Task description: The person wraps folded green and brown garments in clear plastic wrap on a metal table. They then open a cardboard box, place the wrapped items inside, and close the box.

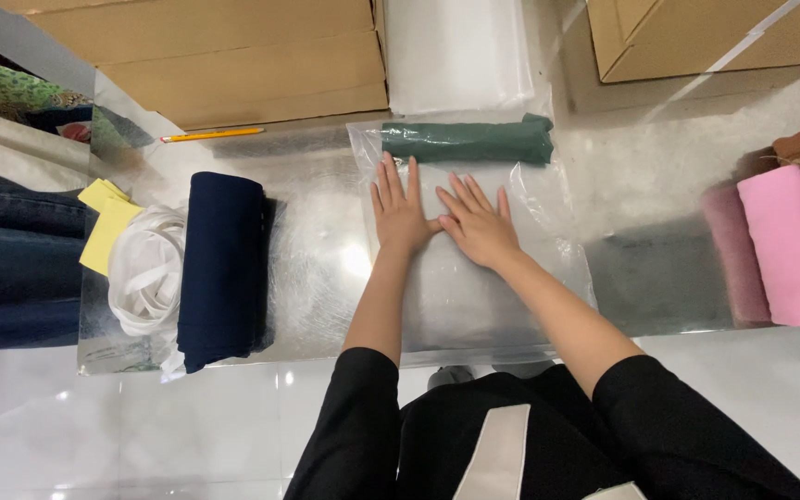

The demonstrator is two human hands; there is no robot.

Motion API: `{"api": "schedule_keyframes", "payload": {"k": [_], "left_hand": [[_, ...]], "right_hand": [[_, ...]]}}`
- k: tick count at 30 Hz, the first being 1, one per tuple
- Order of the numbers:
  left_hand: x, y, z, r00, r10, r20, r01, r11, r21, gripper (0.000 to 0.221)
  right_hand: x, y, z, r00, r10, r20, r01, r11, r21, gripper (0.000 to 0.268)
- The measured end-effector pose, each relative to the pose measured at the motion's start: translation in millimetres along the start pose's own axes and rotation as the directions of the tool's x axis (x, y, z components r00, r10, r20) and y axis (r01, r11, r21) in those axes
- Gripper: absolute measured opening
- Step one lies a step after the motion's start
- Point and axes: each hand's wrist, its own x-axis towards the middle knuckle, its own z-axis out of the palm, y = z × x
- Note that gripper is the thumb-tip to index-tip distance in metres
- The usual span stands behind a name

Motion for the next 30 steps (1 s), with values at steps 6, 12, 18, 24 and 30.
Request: {"api": "schedule_keyframes", "payload": {"k": [6,12,18,24,30], "left_hand": [[-7,-47,-10,0.998,-0.06,0.018,0.061,0.998,-0.031,0.108],[-36,-49,-1,0.989,-0.098,-0.11,0.085,0.989,-0.12,0.081],[-94,-28,-9,0.989,-0.133,-0.062,0.123,0.982,-0.143,0.065],[-119,-41,5,0.976,-0.199,-0.092,0.189,0.976,-0.111,0.065],[-153,-40,19,0.939,-0.299,-0.167,0.276,0.949,-0.15,0.064]], "right_hand": [[-55,91,-25,0.981,0.109,-0.16,-0.119,0.991,-0.053,0.065],[-76,99,3,0.92,0.244,-0.306,-0.262,0.965,-0.02,0.063],[-104,-48,48,0.992,-0.015,-0.122,0.018,1.0,0.019,0.062],[-145,-39,35,0.997,0.014,-0.074,-0.01,0.998,0.055,0.06],[-209,92,29,0.916,0.23,-0.329,-0.214,0.973,0.086,0.067]]}}
